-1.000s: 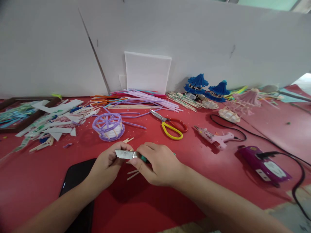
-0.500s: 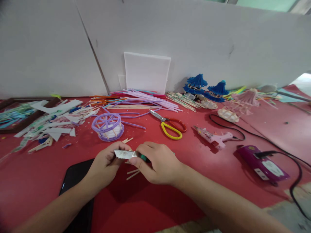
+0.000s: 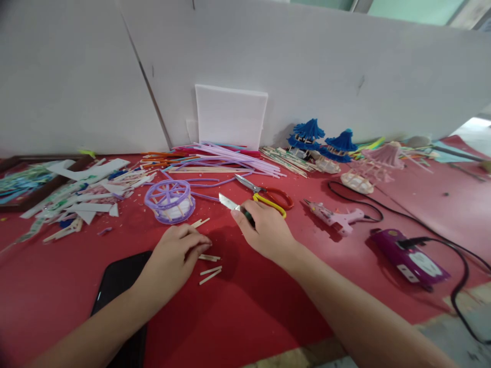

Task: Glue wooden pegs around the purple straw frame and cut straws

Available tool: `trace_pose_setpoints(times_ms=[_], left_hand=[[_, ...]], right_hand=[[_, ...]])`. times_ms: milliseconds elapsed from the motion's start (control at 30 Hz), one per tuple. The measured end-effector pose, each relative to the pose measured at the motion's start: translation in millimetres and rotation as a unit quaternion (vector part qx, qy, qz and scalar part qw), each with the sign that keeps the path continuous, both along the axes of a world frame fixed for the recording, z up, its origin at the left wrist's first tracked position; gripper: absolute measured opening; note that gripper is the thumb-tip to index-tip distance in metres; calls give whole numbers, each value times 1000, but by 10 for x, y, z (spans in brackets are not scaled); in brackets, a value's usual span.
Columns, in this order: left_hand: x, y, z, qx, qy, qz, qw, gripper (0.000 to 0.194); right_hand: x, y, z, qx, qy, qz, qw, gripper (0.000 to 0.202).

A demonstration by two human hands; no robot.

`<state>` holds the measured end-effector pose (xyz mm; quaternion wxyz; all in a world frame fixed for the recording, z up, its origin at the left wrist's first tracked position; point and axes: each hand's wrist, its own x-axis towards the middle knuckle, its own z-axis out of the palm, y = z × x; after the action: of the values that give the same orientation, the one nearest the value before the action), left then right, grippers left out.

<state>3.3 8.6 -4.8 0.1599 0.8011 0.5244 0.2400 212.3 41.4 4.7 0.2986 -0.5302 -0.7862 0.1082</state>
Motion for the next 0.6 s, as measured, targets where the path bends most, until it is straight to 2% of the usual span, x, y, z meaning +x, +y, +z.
trace_pose_setpoints(times_ms=[67, 233, 367, 500, 600], left_hand=[[8, -1, -6, -8, 34, -5, 999, 23], [-26, 6, -44, -8, 19, 23, 1000, 22], [-63, 24, -80, 20, 47, 46, 998, 22], [-63, 32, -130, 92, 77, 36, 992, 29], [-53, 30, -187, 106, 102, 6, 989, 38]], right_hand=[[-34, -28, -1, -13, -19, 2, 1000, 28], [-56, -41, -26, -85, -141, -15, 986, 23], [-42, -17, -62, -77, -222, -38, 971, 22], [-52, -17, -76, -38, -234, -42, 971, 18], [-91, -56, -76, 4, -169, 36, 985, 13]])
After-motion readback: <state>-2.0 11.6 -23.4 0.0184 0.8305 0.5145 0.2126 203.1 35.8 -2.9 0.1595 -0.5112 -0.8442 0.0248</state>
